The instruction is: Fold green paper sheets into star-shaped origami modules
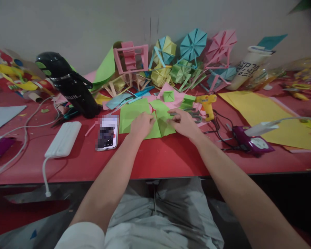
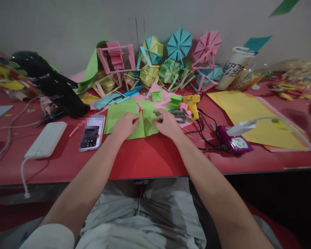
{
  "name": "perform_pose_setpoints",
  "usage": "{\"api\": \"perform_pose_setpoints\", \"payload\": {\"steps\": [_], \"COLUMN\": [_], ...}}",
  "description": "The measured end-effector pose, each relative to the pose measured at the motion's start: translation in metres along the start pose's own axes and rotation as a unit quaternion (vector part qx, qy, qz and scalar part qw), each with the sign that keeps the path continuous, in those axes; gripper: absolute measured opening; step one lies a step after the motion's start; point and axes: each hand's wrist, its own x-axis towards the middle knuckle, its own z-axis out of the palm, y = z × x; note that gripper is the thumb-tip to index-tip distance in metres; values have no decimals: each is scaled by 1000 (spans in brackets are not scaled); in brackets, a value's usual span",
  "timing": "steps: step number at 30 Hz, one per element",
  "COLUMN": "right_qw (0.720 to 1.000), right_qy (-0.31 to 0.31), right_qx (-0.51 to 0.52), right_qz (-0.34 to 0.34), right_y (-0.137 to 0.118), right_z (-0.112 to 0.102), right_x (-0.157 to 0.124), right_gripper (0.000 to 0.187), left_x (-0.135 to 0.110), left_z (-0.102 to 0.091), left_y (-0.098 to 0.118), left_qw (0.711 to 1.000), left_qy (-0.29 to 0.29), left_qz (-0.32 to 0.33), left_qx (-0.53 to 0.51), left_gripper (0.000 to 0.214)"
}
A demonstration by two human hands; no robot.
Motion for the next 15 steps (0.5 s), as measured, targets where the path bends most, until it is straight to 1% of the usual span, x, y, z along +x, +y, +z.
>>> {"api": "perform_pose_setpoints", "payload": {"steps": [2,6,15], "right_qw": [1000,1000,998], "right_qy": [3,14,-20], "right_qx": [7,-21,-54], "right_qz": [-2,-3,-27], "right_y": [1,2,4], "right_z": [2,3,2], "right_x": [1,3,2], "right_gripper": [38,34,31], "left_x": [0,-1,1], "left_z": [-1,-1,-1], "left_y": [1,2,0], "left_qw": [1000,999,999], "left_qy": [0,-24,-38], "left_qz": [5,20,13], "left_qx": [-2,3,-24], "left_gripper": [30,28,27]}}
